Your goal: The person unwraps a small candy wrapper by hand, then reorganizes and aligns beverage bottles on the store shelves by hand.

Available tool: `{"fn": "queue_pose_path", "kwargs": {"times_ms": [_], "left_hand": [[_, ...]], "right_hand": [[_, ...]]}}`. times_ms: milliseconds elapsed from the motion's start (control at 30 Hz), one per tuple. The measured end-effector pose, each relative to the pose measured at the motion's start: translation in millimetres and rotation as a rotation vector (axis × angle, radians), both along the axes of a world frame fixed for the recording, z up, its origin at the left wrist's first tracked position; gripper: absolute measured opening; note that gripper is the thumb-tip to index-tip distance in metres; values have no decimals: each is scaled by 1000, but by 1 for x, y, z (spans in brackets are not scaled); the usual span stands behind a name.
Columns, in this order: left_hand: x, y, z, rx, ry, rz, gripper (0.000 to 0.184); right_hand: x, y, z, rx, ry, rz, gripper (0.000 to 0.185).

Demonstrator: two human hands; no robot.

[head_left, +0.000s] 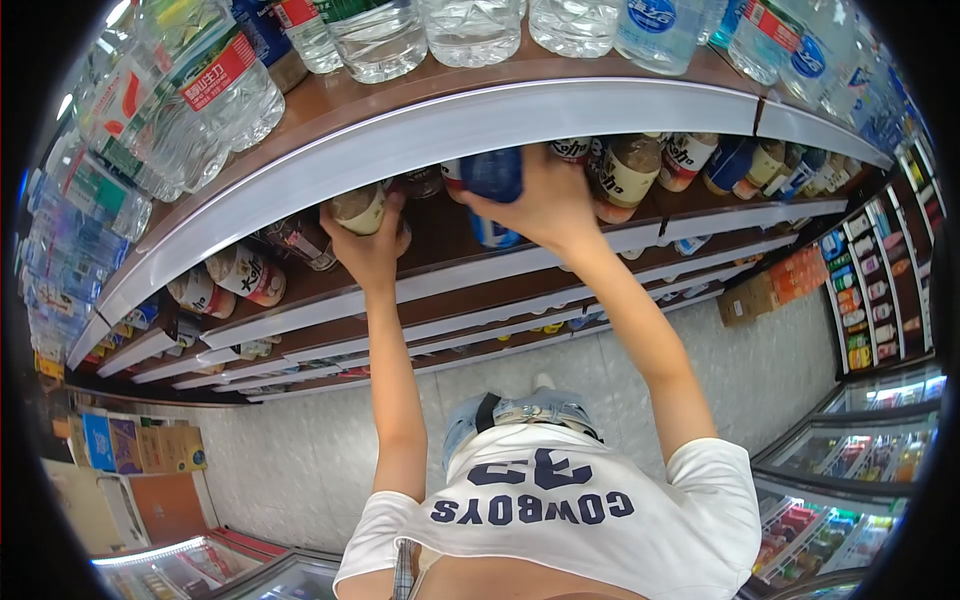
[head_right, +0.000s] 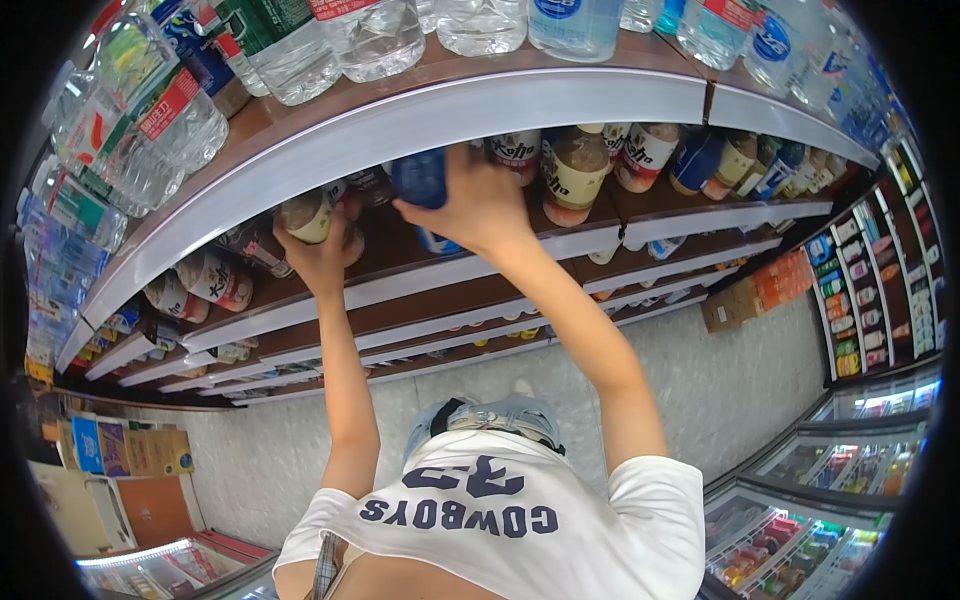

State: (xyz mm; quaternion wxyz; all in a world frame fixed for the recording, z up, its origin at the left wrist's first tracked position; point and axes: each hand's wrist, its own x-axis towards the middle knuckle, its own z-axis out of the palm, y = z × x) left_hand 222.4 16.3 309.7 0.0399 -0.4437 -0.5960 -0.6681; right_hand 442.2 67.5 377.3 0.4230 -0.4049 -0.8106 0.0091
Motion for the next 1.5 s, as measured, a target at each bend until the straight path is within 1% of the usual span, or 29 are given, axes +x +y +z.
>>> {"fn": "queue_pose_path", "kwargs": {"times_ms": [100, 133, 167, 267, 367, 467, 500, 567, 667, 700, 733, 767, 800, 833, 900, 1033, 1067, 1167, 1200, 1300, 1333, 1433, 1467, 1500], "left_hand": [[-8, -17, 3, 52, -42, 67, 89], [-10, -24, 2, 69, -38, 156, 90], [-11, -34, 3, 122, -116, 98, 88], [-16, -59, 4, 121, -109, 30, 92], [-18, -70, -2, 80, -61, -58, 94], [-15, -67, -13, 49, 0, -88, 95], [-11, -66, -11, 25, 6, -94, 96], [-7, -61, -11, 54, 38, -155, 95], [12, -53, -3, 80, 65, -234, 94], [19, -48, -3, 93, 72, -247, 94], [26, -41, -3, 105, 78, -259, 94], [35, -34, -4, 116, 83, -269, 94], [46, -27, -2, 96, 67, -264, 95], [59, -20, 0, 96, 44, -268, 94], [85, -3, 4, 116, -16, -305, 92], [125, 24, 9, 45, -117, -329, 89], [131, 29, 8, 24, -83, -295, 88], [139, 51, -12, 122, 61, -152, 86], [144, 55, -15, 171, 121, -65, 88], [146, 57, -25, 130, 288, 262, 94], [144, 60, -29, 161, 263, 268, 102], [142, 62, -37, 204, 361, 304, 103], [142, 61, -39, 218, 355, 293, 96], [141, 59, -39, 241, 378, 304, 93]], "right_hand": [[-32, 0, -11, 34, 22, 72, 91], [-43, 0, -12, 39, 35, 93, 92], [-55, -4, -13, 13, 69, 65, 93], [-96, -21, -27, -59, 138, 10, 96], [-127, -22, -27, -156, 171, 89, 96], [-149, -7, -39, -34, 212, 150, 97], [-141, -11, -30, -110, 172, 210, 99], [-121, -6, -29, -107, 113, 249, 90], [-52, -8, -23, 117, 43, 134, 41], [-28, -1, -21, 246, 24, 85, 31], [-4, 13, -18, 438, 8, 55, 22], [16, 21, -9, 454, -44, -24, 18], [32, 29, 0, 515, -118, -132, 20], [47, 35, 12, 411, -237, -197, 25], [69, 66, 18, 426, -297, -166, 39], [85, 97, 28, 351, -374, -47, 39], [88, 101, 31, 333, -385, -20, 39], [95, 112, 42, 264, -414, 70, 39], [99, 114, 48, 241, -426, 102, 40], [102, 117, 57, 189, -466, 195, 40], [101, 118, 60, 180, -476, 220, 40], [90, 117, 59, 158, -516, 295, 40], [83, 115, 58, 151, -527, 320, 40], [77, 114, 57, 145, -540, 343, 40]]}}
